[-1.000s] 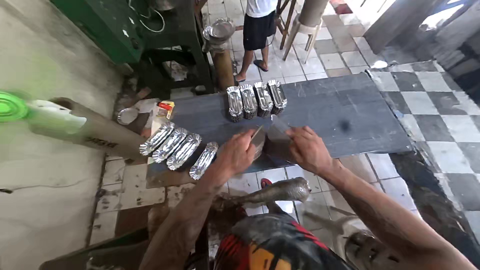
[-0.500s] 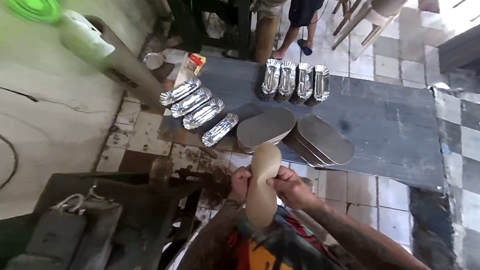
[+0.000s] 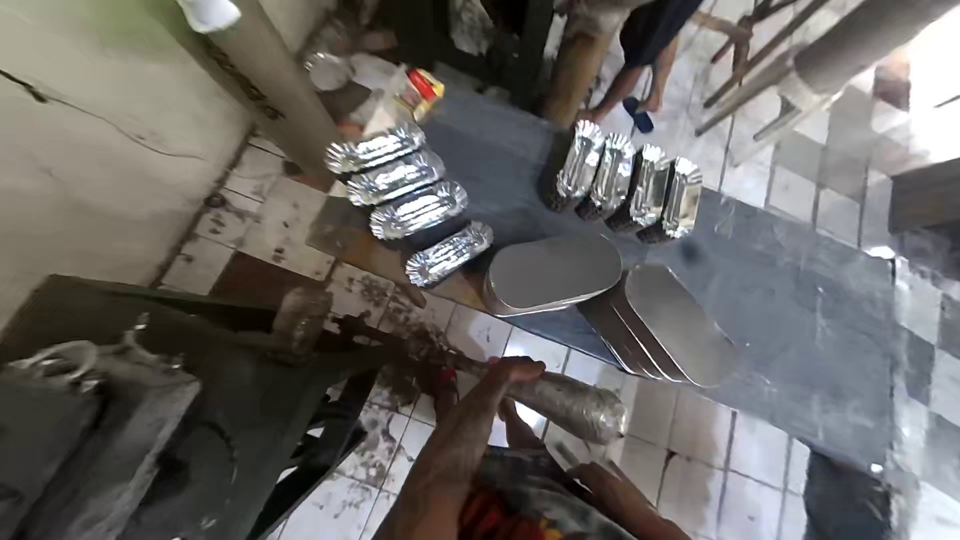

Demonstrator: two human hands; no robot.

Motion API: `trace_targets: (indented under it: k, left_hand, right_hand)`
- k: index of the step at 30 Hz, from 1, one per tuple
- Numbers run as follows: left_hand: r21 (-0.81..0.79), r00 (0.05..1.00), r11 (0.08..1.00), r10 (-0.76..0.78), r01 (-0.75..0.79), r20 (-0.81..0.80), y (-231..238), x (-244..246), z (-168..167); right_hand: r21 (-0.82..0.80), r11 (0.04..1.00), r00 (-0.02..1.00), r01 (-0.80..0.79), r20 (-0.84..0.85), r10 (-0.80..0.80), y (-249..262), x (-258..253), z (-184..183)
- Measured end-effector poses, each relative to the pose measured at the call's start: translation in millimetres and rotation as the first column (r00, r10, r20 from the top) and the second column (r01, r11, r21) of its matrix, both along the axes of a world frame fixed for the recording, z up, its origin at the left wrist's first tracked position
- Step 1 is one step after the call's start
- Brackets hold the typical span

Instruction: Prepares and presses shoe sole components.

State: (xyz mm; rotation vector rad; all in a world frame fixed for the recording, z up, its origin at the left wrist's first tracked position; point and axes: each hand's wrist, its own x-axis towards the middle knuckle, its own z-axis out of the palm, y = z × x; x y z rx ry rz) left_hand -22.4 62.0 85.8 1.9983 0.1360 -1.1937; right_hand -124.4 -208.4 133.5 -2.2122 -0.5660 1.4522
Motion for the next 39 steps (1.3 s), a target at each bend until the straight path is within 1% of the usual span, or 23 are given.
trace_targets:
  k: [2, 3, 5, 7, 9, 10, 11, 12, 13, 15, 16, 18, 19, 21, 23, 25, 27, 29, 31, 32, 34, 37, 39]
  left_hand:
    - [-0.069, 0.983, 0.993, -0.078, 0.091, 0.166, 28.7, 8.0, 5.3]
    - [-0.127, 0.98, 0.991, 0.069, -0.045, 0.187, 48.0, 1.9, 35.0]
    - [-0.333, 0.874, 0.881, 0.423, -0.335, 0.238, 86.8, -27.0, 101.8]
    - [-0.426, 0.736, 0.772, 0.611, -0.472, 0.292, 129.8, -57.6, 154.9]
    - [-0.52, 0.459, 0.529, 0.847, -0.671, 0.269, 175.4, -76.7, 183.1]
    - [-0.618, 0.264, 0.352, 0.936, -0.703, 0.233, 197.7, -75.4, 191.7]
    - [-0.699, 0.104, 0.25, 0.964, -0.671, 0.245, 218.3, -74.2, 196.9]
    - [-0.729, -0.003, 0.238, 0.95, -0.641, 0.313, 234.2, -77.7, 197.2]
    - [-0.696, -0.032, 0.308, 0.903, -0.648, 0.429, 243.5, -88.1, 194.9]
    - [-0.382, 0.137, 0.492, 0.734, -0.783, 0.665, 243.7, -126.9, 187.8]
    - [-0.17, 0.239, 0.501, 0.65, -0.848, 0.721, 248.7, -146.1, 178.2]
    - [0.202, 0.43, 0.406, 0.616, -0.891, 0.66, 279.7, -193.9, 160.6]
    - [0.318, 0.476, 0.354, 0.634, -0.88, 0.609, 300.2, -220.2, 155.2]
    - [0.355, 0.536, 0.402, 0.635, -0.844, 0.556, 322.8, -265.0, 159.1]
    - [0.316, 0.661, 0.598, 0.538, -0.736, 0.522, 314.0, -305.0, 186.5]
    - [0.355, 0.788, 0.736, 0.387, -0.577, 0.48, 309.9, -352.5, 200.3]
    - [0.429, 0.851, 0.747, 0.356, -0.508, 0.387, 329.6, -400.9, 185.8]
    - [0.487, 0.873, 0.74, 0.291, -0.465, 0.391, 352.5, -443.8, 158.6]
    - [0.508, 0.875, 0.741, 0.222, -0.438, 0.431, 347.3, -460.3, 166.2]
    - [0.488, 0.846, 0.749, 0.18, -0.449, 0.502, 331.3, -462.9, 178.2]
    - [0.341, 0.763, 0.794, 0.223, -0.503, 0.607, 281.8, -463.9, 213.8]
    - [0.017, 0.645, 0.874, 0.344, -0.485, 0.683, 220.7, -462.8, 240.9]
    - [-0.162, 0.589, 0.851, 0.471, -0.5, 0.657, 193.2, -459.0, 238.4]
  right_hand:
    - [0.043, 0.999, 1.0, -0.019, 0.015, 0.018, -3.9, -2.8, -7.0]
    - [0.083, 0.996, 0.998, -0.035, 0.056, 0.03, -6.6, -2.6, -15.5]
    - [0.119, 0.988, 0.995, -0.096, 0.038, 0.092, 2.2, 12.7, -11.4]
    - [0.15, 0.975, 0.986, -0.166, -0.007, 0.169, 9.7, 29.5, -17.3]
    - [0.199, 0.959, 0.979, -0.203, 0.007, 0.206, 16.7, 40.8, -31.7]
    - [0.226, 0.955, 0.981, -0.191, 0.013, 0.193, 25.1, 44.4, -36.9]
    - [0.24, 0.958, 0.986, -0.159, -0.007, 0.166, 37.8, 47.2, -34.4]
    - [0.255, 0.96, 0.991, -0.116, -0.03, 0.128, 53.6, 49.8, -26.4]
    - [0.269, 0.96, 0.995, -0.078, -0.035, 0.091, 71.9, 52.3, -17.3]
    - [0.311, 0.949, 0.999, -0.048, 0.019, 0.044, 113.5, 55.8, -2.5]
    - [0.351, 0.935, 0.998, -0.043, 0.065, 0.021, 134.7, 55.8, 3.0]
    - [0.487, 0.872, 0.983, -0.041, 0.175, -0.052, 178.9, 52.6, 11.9]
    - [0.543, 0.839, 0.973, -0.049, 0.215, -0.083, 204.7, 50.6, 18.8]
    - [0.636, 0.765, 0.944, -0.101, 0.304, -0.128, 259.7, 41.6, 37.2]
    - [0.706, 0.628, 0.866, -0.327, 0.49, -0.1, 312.9, 26.0, 55.2]
    - [0.624, 0.392, 0.67, -0.676, 0.742, -0.026, 367.6, 10.0, 73.4]
    - [0.414, 0.153, 0.427, -0.897, 0.903, 0.058, 421.7, -5.9, 85.4]
    - [0.215, 0.01, 0.212, -0.977, 0.956, 0.2, 474.0, -16.9, 85.7]
    - [0.09, 0.021, 0.09, -0.996, 0.89, 0.447, 519.4, -27.2, 87.0]
    - [0.05, 0.054, 0.07, -0.997, 0.872, 0.485, 535.9, -37.7, 83.8]
    - [0.073, 0.125, 0.135, -0.989, 0.783, 0.608, 548.6, -81.6, 86.4]
    - [0.297, 0.145, 0.32, -0.944, 0.708, 0.629, 563.3, -177.4, 84.9]
    - [0.261, 0.105, 0.254, -0.96, 0.645, 0.721, 578.3, -222.6, 93.1]
